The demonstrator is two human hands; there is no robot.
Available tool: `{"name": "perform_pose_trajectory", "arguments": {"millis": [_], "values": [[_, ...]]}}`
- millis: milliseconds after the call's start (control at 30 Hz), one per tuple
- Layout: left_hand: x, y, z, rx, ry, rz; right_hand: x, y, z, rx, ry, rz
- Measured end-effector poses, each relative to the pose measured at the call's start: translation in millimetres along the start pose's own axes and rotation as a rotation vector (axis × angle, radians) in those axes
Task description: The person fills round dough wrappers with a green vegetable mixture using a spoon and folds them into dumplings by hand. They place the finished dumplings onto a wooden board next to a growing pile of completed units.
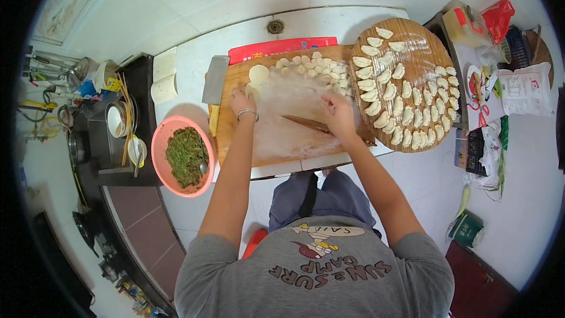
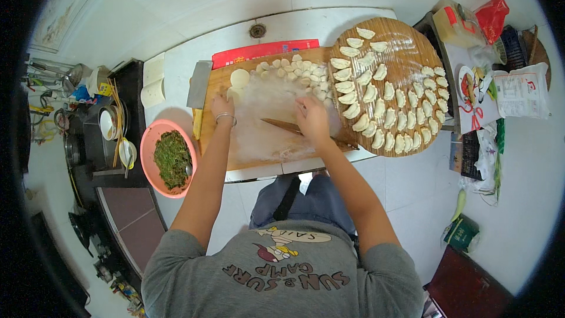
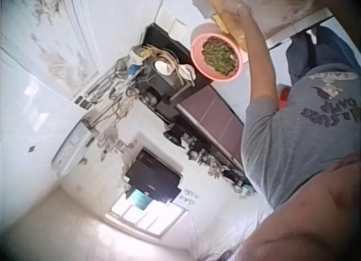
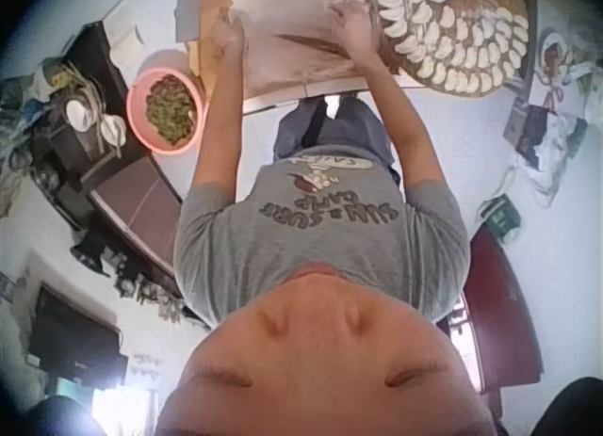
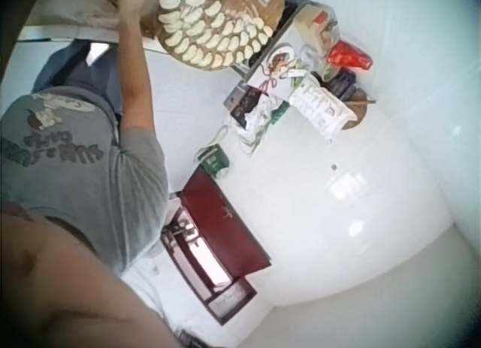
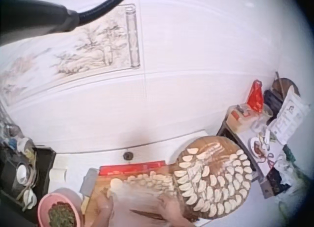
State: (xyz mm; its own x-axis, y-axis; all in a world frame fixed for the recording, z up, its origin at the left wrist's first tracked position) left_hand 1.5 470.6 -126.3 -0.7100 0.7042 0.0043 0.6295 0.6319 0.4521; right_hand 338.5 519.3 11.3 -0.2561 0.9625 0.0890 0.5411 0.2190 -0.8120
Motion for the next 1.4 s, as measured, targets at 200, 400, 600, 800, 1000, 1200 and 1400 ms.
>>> {"name": "perform_pose_trajectory", "arguments": {"millis": [200, 400, 600, 800, 1000, 1200, 1400], "values": [[7.8, 9.9, 12.4, -0.045, -0.069, -0.194, -34.5, 10.7, 22.9, 0.012, 0.04, 0.086], [-4.7, -0.7, 18.8, -0.394, -0.12, -0.078, -33.2, 6.1, 22.1, -0.019, 0.013, 0.073], [-75.1, -40.9, 0.8, -1.161, -0.15, -0.207, -39.0, -14.4, 39.2, 0.064, -0.136, -0.003], [-188.1, -29.7, -128.4, -1.499, -0.19, -0.389, -68.3, -70.7, 101.6, 0.111, -0.388, -0.241], [-260.0, -98.0, -201.5, -1.801, -0.138, -0.493, -109.3, -173.6, 201.0, -0.056, -0.573, -0.588], [-274.0, -193.4, -222.5, -1.869, -0.119, -0.565, -112.8, -247.5, 337.1, -0.483, -0.422, -1.156], [-260.2, -254.5, -252.3, -1.856, -0.102, -0.601, -105.5, -230.2, 425.0, -0.849, -0.517, -1.215]]}}
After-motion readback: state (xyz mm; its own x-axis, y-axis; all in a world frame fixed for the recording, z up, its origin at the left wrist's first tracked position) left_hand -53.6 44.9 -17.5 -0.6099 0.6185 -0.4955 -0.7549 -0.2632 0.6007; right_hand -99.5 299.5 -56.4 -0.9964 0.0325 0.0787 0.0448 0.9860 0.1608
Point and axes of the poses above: each hand's wrist, its own x-axis towards the middle knuckle, its own z-axis out of the palm, y = z × x, the point moved 9 cm from there along x, towards the middle knuckle, and after that the axes turned 1 degree about -x, right-handed, at the moved point
